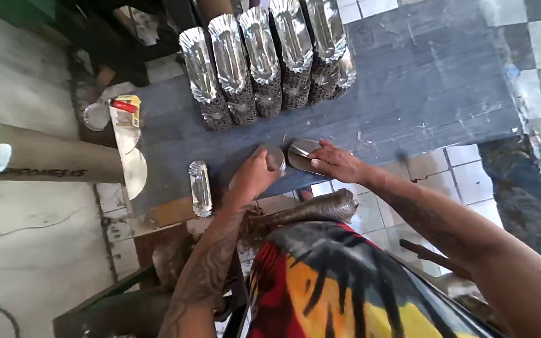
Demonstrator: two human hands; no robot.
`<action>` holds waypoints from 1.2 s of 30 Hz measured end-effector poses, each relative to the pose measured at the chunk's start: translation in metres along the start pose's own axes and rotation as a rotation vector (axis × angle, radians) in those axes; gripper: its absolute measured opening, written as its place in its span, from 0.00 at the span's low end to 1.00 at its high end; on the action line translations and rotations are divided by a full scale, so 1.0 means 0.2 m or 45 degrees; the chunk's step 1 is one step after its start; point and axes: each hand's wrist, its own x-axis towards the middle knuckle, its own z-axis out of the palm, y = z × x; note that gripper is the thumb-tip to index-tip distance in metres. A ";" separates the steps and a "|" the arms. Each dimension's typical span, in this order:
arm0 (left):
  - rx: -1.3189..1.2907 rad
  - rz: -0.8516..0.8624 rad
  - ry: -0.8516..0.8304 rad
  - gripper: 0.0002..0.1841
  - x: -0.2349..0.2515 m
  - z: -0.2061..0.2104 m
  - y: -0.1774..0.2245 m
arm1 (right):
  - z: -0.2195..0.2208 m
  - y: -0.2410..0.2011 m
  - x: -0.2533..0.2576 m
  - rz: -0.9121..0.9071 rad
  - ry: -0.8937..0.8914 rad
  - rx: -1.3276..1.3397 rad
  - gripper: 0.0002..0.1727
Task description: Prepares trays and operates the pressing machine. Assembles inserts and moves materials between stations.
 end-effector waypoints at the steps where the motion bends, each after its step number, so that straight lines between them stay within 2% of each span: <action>1: 0.007 0.002 -0.044 0.34 0.07 0.05 -0.07 | 0.00 0.00 0.00 -0.006 0.003 -0.003 0.27; 4: -0.172 0.187 -0.290 0.22 0.12 0.01 -0.17 | 0.02 0.02 0.00 -0.037 0.039 -0.021 0.26; 7: -0.257 0.252 -0.426 0.23 0.11 -0.03 -0.19 | 0.02 0.02 -0.01 -0.042 0.023 0.003 0.27; 12: -0.274 0.241 -0.485 0.22 0.12 -0.05 -0.18 | 0.04 0.03 -0.02 -0.058 0.052 0.001 0.25; 16: -0.126 0.190 -0.343 0.22 0.08 -0.03 -0.13 | 0.07 0.03 -0.01 -0.080 0.056 -0.079 0.24; 18: -0.067 0.246 -0.204 0.19 0.00 0.00 -0.13 | 0.08 0.03 -0.01 -0.071 0.063 -0.088 0.23; 21: -0.100 0.371 -0.120 0.17 -0.02 0.00 -0.18 | 0.06 0.00 -0.01 -0.003 0.106 -0.042 0.17; 23: 0.001 0.327 -0.103 0.26 -0.01 -0.02 -0.12 | 0.08 -0.01 -0.01 -0.022 0.134 -0.102 0.17; 25: 0.203 0.170 -0.101 0.38 -0.01 0.03 0.01 | 0.11 -0.01 -0.02 -0.039 0.130 -0.204 0.18; 26: 0.282 0.125 -0.079 0.39 -0.02 0.06 0.06 | 0.12 -0.03 -0.02 -0.034 0.139 -0.283 0.18; 28: 0.283 0.126 0.030 0.31 -0.06 0.12 0.05 | 0.13 -0.11 -0.04 0.019 0.170 -0.466 0.20; 30: 0.051 0.264 0.227 0.23 -0.23 0.07 -0.01 | 0.14 -0.32 -0.08 0.121 0.357 -0.410 0.21; 31: -0.132 0.329 0.300 0.23 -0.36 0.01 -0.02 | 0.16 -0.45 -0.10 0.187 0.500 -0.235 0.23; 33: -0.640 0.396 0.383 0.25 -0.58 -0.04 0.00 | 0.27 -0.68 -0.12 0.356 0.741 0.326 0.23; 34: -0.885 0.395 0.393 0.26 -0.67 -0.01 0.02 | 0.35 -0.79 -0.12 0.388 0.788 0.594 0.20; 36: -1.222 0.362 0.437 0.24 -0.77 0.09 0.04 | 0.46 -0.92 -0.13 0.375 0.695 0.954 0.22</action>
